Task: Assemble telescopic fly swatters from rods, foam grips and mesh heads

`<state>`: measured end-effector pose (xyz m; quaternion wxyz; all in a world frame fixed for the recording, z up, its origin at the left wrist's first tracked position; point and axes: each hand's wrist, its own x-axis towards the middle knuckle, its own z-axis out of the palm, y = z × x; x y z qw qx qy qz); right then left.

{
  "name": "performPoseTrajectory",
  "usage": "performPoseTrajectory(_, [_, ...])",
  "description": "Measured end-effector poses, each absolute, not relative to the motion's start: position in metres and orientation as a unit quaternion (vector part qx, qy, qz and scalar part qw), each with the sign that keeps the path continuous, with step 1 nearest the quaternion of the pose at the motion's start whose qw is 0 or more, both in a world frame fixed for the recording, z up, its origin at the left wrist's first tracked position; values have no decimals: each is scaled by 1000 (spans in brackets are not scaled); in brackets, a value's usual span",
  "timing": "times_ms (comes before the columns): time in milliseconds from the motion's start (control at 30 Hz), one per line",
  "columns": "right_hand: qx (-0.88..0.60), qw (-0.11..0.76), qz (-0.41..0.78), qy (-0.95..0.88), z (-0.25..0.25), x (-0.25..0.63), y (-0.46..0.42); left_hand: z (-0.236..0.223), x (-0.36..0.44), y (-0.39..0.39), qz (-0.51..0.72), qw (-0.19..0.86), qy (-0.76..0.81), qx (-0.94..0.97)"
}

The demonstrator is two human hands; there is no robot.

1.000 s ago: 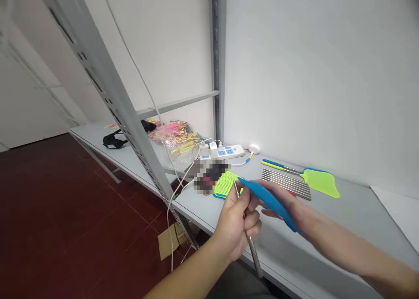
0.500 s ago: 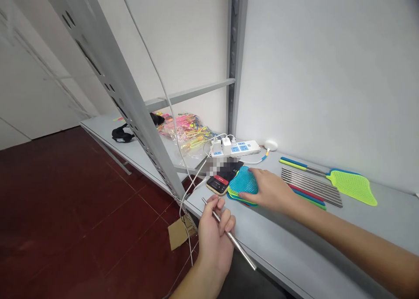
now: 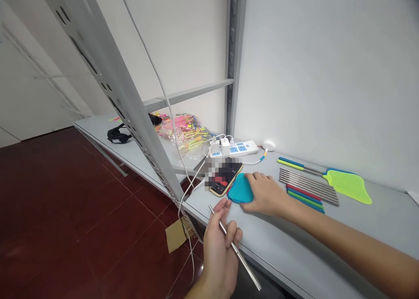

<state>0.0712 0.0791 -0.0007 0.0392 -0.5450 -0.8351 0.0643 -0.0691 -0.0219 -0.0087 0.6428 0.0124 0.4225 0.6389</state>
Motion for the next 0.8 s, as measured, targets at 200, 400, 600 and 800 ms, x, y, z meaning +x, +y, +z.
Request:
performPoseTrajectory(200, [-533, 25, 79, -842, 5, 84, 69, -9, -63, -20, 653, 640, 404, 21])
performPoseTrajectory(400, [-522, 25, 113, -845, 15, 92, 68, 9, -56, -12, 677, 653, 340, 15])
performPoseTrajectory(600, [-488, 175, 263, -814, 61, 123, 39, 45, -42, 17, 699, 682, 209, 49])
performPoseTrajectory(800, [-510, 246, 364, -740, 82, 154, 4, 67, 26, 50, 727, 659, 176, 84])
